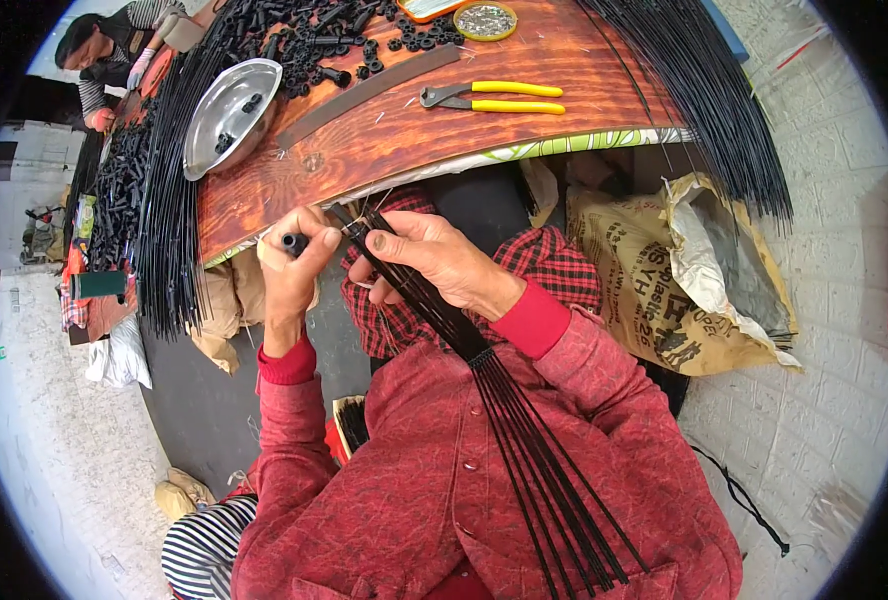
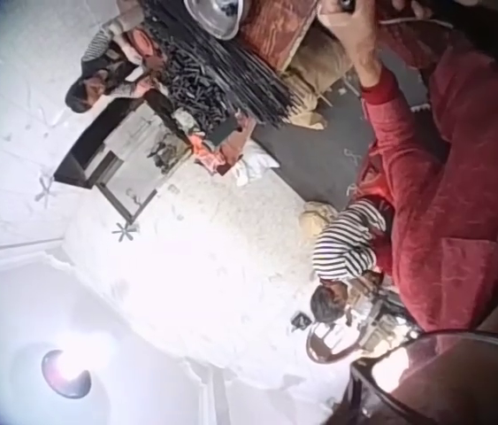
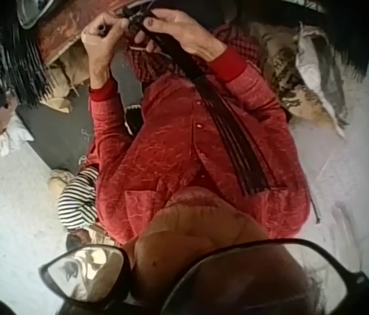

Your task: The recorder is assembling black rod bundles with plastic connectors at a workbench.

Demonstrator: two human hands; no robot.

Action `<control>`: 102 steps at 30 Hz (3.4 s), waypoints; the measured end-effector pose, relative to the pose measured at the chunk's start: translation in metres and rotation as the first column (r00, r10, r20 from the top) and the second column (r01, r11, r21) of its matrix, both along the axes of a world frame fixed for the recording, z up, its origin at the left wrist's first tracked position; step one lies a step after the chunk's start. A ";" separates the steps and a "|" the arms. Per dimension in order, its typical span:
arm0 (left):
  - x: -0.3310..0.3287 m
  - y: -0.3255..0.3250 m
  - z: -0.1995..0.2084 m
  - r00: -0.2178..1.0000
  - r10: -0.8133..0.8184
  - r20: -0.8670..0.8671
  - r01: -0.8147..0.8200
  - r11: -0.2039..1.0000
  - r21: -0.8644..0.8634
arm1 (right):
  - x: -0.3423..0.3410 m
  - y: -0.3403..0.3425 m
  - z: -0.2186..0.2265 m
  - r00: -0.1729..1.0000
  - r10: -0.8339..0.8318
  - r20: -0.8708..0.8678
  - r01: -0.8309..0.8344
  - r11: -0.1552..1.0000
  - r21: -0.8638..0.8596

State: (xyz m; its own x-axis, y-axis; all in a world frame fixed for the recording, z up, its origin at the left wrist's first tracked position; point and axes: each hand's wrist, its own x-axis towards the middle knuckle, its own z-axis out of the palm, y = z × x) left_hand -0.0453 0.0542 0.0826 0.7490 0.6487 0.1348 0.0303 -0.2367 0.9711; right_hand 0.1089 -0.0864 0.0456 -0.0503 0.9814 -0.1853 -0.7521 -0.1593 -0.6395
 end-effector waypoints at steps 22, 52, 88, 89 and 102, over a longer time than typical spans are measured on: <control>-0.011 0.005 -0.016 0.999 -0.030 0.039 0.042 0.939 -0.343 | 0.000 0.001 -0.002 0.999 -0.032 -0.009 0.031 0.999 -0.036; 0.005 0.006 0.004 0.910 -0.016 0.414 0.315 0.675 -0.667 | -0.010 0.008 -0.002 0.997 0.070 0.041 -0.070 0.997 0.013; -0.017 -0.001 -0.003 0.984 0.046 0.173 0.032 0.907 -0.421 | -0.013 0.008 -0.004 0.995 0.097 -0.002 -0.097 0.995 0.029; -0.018 -0.001 -0.003 0.986 0.028 0.162 0.033 0.931 -0.364 | -0.013 0.009 -0.004 0.995 0.097 0.001 -0.097 0.995 0.033; -0.021 -0.014 0.016 0.978 0.051 0.200 0.070 0.827 -0.557 | -0.011 0.005 0.004 0.993 0.114 -0.005 -0.114 0.992 0.054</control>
